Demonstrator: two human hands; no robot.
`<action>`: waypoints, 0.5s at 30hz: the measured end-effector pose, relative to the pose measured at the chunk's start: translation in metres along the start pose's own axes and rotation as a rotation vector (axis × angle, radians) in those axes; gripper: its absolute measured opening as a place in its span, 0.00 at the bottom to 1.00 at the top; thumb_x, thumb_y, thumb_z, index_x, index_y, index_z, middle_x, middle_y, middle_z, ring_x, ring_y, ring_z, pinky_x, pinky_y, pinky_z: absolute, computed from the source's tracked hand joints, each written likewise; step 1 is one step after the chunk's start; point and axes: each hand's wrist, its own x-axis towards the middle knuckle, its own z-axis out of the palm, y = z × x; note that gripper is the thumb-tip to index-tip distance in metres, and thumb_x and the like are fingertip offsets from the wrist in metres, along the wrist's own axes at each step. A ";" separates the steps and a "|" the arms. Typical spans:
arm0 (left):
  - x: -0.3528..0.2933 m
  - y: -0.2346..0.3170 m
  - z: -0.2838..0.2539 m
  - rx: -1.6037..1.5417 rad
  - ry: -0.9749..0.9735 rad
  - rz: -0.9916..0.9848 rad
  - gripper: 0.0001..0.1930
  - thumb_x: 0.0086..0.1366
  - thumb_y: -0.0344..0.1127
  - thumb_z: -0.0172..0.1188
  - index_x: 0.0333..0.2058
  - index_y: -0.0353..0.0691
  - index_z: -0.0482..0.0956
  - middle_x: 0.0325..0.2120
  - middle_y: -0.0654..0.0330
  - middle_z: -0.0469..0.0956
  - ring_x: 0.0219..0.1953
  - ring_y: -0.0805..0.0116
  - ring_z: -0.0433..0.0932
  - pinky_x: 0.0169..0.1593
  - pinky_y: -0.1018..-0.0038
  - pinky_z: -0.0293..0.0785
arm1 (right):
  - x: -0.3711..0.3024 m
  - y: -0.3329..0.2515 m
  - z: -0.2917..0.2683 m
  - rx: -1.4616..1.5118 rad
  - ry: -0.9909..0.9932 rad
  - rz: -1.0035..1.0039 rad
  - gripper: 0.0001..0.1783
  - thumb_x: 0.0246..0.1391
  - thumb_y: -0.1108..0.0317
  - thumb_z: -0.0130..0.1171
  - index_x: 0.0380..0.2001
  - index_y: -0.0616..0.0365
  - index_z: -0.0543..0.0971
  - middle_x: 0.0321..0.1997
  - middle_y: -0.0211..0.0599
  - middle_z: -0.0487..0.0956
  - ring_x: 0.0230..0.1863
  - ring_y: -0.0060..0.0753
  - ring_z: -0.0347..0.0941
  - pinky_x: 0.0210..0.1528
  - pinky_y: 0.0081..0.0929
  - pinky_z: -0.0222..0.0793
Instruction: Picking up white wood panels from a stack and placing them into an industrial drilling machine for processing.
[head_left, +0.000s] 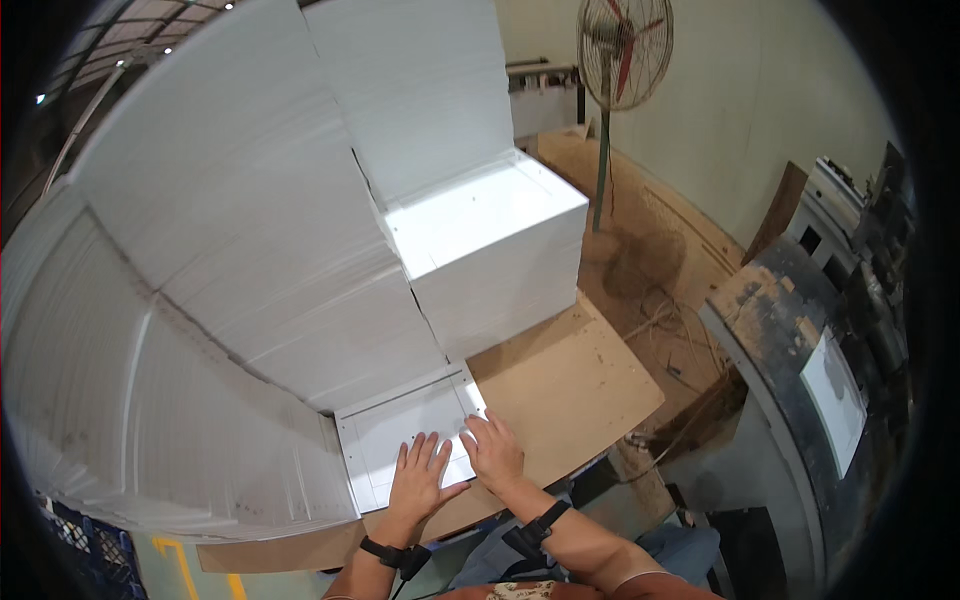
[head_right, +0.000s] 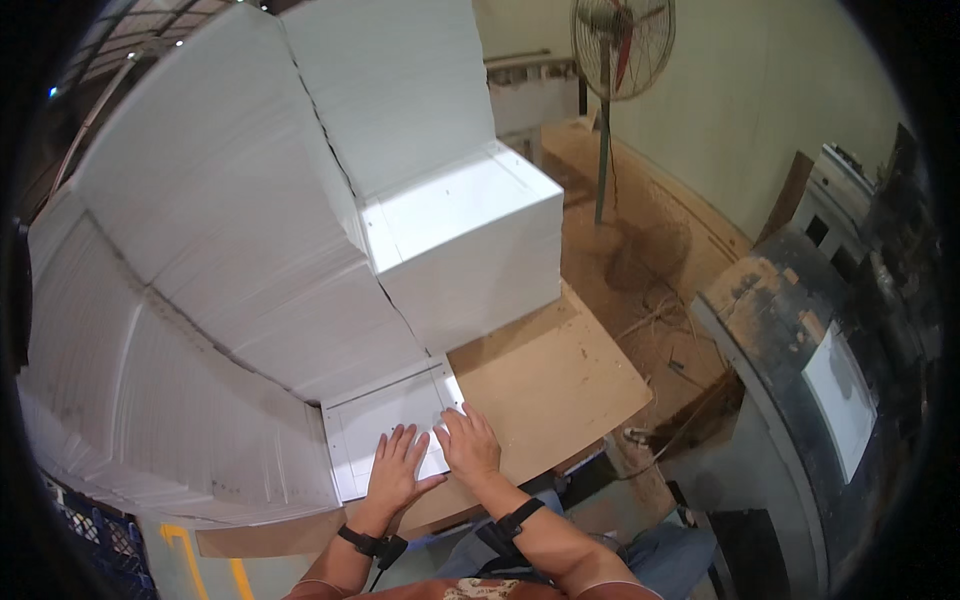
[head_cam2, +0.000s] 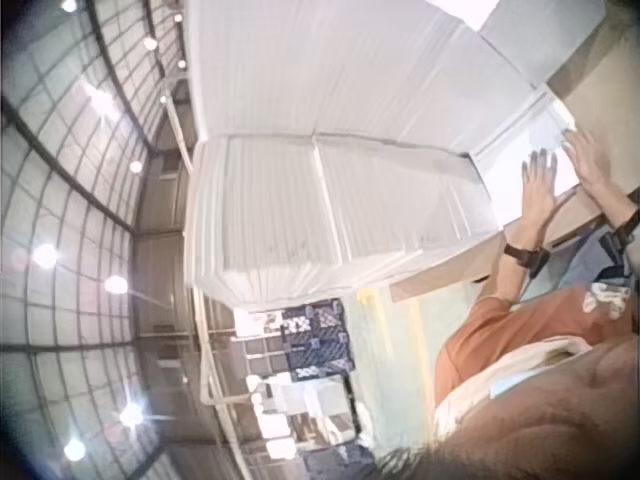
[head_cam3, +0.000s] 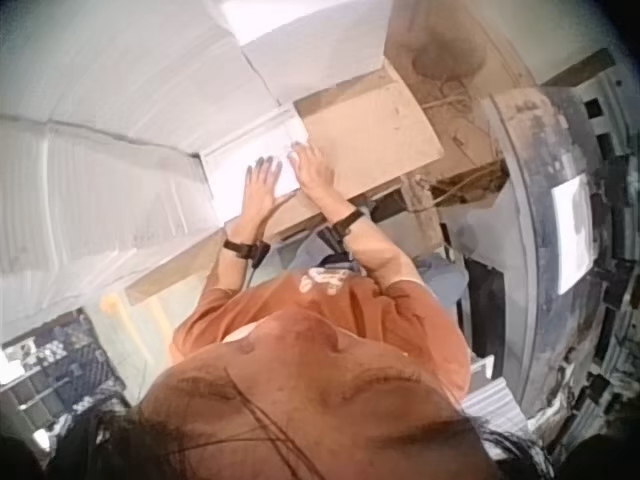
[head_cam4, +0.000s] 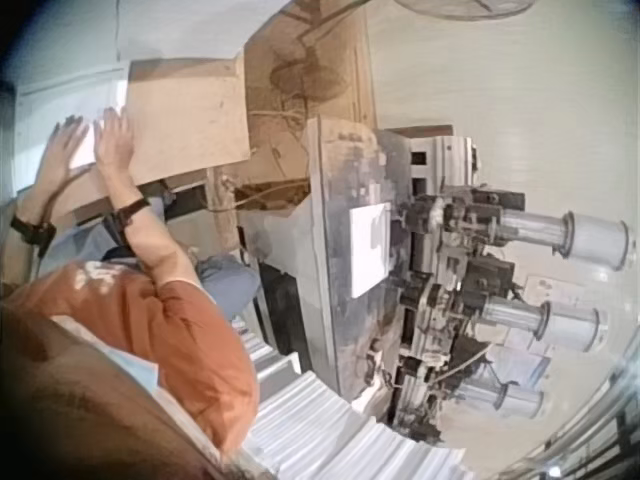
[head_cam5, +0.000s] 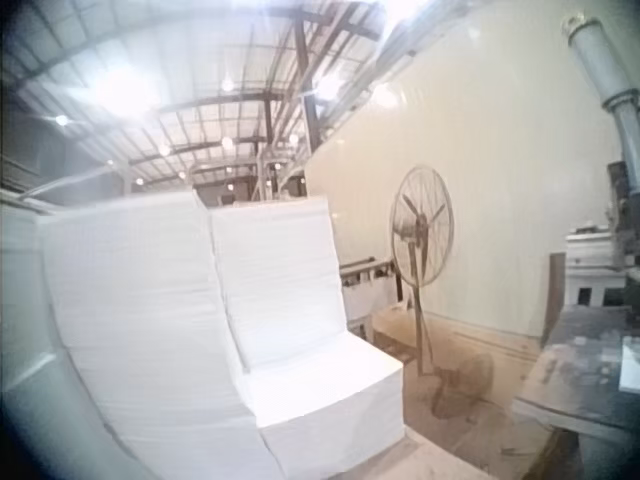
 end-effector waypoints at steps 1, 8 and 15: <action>0.001 -0.001 0.001 -0.008 0.047 0.031 0.41 0.49 0.61 0.62 0.57 0.41 0.66 0.58 0.47 0.62 0.62 0.46 0.58 0.61 0.45 0.52 | 0.000 0.000 0.004 0.007 0.007 0.002 0.17 0.52 0.61 0.58 0.44 0.56 0.74 0.45 0.38 0.77 0.55 0.51 0.67 0.53 0.42 0.65; 0.002 -0.009 0.010 -0.005 0.012 0.028 0.42 0.50 0.61 0.62 0.57 0.40 0.65 0.58 0.47 0.62 0.62 0.46 0.58 0.61 0.43 0.51 | -0.002 0.007 0.016 -0.053 0.076 0.076 0.12 0.52 0.62 0.58 0.39 0.54 0.76 0.39 0.37 0.79 0.51 0.46 0.72 0.45 0.36 0.72; -0.009 0.001 0.006 -0.101 0.263 0.070 0.33 0.48 0.54 0.66 0.47 0.37 0.73 0.49 0.50 0.71 0.53 0.51 0.67 0.57 0.56 0.62 | -0.011 0.013 0.001 -0.003 0.037 0.004 0.15 0.51 0.62 0.59 0.43 0.55 0.75 0.44 0.44 0.77 0.54 0.48 0.69 0.49 0.39 0.68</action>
